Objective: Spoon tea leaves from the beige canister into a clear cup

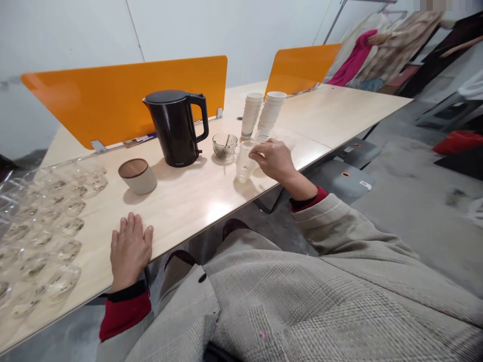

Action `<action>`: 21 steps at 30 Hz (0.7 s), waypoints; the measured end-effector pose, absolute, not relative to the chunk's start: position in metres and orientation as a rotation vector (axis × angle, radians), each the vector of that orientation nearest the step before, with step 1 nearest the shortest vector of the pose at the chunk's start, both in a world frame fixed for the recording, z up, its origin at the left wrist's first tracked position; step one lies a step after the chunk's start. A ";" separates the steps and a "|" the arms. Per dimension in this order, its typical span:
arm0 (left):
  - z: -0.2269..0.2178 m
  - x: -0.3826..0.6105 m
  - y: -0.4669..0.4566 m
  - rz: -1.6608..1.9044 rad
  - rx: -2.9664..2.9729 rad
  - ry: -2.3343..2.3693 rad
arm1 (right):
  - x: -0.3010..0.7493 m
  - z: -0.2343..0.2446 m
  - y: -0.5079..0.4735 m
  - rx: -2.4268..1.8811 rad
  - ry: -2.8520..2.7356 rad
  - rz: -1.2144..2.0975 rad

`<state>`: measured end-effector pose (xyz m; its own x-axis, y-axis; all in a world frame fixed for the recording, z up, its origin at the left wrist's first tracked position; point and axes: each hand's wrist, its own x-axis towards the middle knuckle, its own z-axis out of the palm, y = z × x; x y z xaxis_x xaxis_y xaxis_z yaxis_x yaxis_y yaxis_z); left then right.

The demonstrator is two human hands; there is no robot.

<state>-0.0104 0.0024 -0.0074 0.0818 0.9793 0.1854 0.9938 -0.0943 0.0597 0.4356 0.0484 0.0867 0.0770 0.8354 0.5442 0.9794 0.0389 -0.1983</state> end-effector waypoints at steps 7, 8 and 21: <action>-0.008 -0.010 0.003 -0.306 -2.257 -2.064 | 0.443 0.109 0.044 -1.597 -1.702 -0.470; -0.009 -0.010 0.003 -0.316 -2.259 -2.060 | 0.441 0.115 0.040 -1.557 -1.698 -0.484; -0.009 -0.006 -0.001 -0.337 -2.272 -2.092 | 0.282 0.086 0.039 -1.001 -2.155 -0.086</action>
<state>-0.0059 -0.0010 -0.0091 0.0700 0.9808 0.1820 0.9884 -0.0929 0.1202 0.2823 0.0394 0.0862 -0.4172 0.6322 0.6529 0.6824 0.6924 -0.2344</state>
